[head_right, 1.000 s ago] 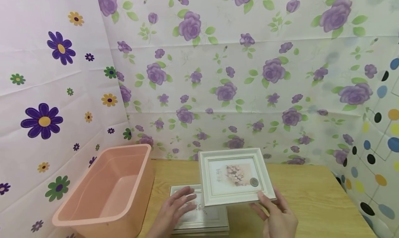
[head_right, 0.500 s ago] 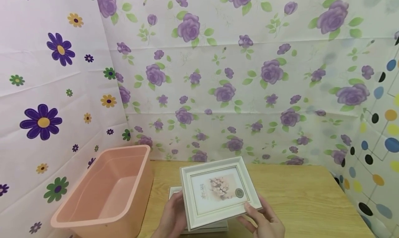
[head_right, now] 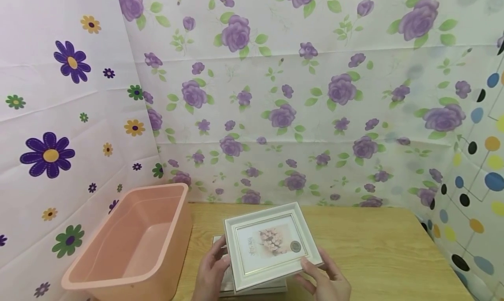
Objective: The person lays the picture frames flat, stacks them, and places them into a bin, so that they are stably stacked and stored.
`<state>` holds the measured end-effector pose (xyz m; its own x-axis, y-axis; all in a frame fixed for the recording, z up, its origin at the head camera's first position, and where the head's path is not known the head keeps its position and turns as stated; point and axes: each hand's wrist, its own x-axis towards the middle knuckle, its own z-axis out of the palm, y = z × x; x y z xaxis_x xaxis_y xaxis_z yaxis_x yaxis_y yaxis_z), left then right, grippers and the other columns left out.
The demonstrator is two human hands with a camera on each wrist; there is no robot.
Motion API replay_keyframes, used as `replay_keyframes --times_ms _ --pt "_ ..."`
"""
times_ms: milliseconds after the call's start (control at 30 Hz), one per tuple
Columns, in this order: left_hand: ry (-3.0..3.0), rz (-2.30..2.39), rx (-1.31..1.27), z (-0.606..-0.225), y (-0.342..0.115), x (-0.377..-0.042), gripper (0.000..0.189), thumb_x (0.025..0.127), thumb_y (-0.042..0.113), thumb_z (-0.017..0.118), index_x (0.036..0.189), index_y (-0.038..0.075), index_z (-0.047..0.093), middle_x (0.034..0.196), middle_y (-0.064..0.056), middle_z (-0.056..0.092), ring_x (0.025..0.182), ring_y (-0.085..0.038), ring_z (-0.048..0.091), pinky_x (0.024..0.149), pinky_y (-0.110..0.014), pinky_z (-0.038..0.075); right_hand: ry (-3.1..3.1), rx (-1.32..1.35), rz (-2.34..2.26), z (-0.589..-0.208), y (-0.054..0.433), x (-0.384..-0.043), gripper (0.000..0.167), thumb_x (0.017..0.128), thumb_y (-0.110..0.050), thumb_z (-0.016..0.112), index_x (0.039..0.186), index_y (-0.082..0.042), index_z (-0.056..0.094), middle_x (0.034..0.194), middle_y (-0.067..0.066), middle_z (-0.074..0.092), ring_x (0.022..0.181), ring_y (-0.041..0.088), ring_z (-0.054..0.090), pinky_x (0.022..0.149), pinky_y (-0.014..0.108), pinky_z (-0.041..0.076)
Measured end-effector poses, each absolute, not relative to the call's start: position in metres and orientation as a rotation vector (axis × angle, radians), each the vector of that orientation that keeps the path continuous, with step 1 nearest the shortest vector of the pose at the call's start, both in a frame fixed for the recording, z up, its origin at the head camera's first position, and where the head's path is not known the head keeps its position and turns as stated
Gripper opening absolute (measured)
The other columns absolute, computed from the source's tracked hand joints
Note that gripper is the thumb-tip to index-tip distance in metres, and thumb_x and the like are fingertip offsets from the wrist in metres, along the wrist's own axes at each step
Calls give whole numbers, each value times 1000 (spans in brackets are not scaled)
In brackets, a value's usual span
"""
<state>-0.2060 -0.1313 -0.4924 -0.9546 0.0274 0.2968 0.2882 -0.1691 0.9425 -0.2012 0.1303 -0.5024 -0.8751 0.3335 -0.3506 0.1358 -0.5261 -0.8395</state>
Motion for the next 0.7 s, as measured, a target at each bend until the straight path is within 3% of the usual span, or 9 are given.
replay_keyframes --times_ms 100,267,433,533,567,700 --pt "-1953 -2110 -379 -493 -133 -200 73 94 11 70 157 -16 44 138 -14 59 115 -6 59 94 -23 55 -1474 -737 2541 -504 127 -202 56 88 0 89 85 -54 76 92 -4 65 84 14 80 85 40 68" --pt "-2046 -1971 -341 -497 -138 -194 88 86 14 80 163 -7 42 144 -21 56 119 -5 55 95 -28 53 -1474 -732 2520 -505 119 -203 57 87 2 89 85 -53 76 91 -3 64 82 12 79 82 39 68" --pt "-2191 -1556 -457 -512 -147 -192 112 82 34 92 169 -1 32 149 -26 54 124 1 47 90 -31 52 -1513 -709 2483 -509 111 -202 54 85 2 90 94 -49 78 97 -2 62 84 14 77 83 38 68" --pt "-2234 -1285 -504 -520 -153 -193 130 76 50 98 170 -1 26 150 -33 49 128 0 40 88 -30 51 -1570 -648 2509 -511 109 -202 51 86 2 90 107 -42 76 103 -2 63 87 16 77 86 38 68" --pt "-2238 -1221 -507 -522 -154 -194 133 73 53 99 170 -2 25 150 -35 48 130 -1 38 88 -30 52 -1612 -623 2514 -511 108 -202 52 86 1 90 117 -38 76 107 -2 64 88 17 78 86 37 68" --pt "-2270 -1117 -457 -526 -161 -195 136 67 51 103 168 -1 28 147 -31 49 133 -1 37 88 -29 55 -1833 -521 2497 -511 106 -202 78 86 1 89 157 -18 60 118 7 65 92 22 79 85 37 68"
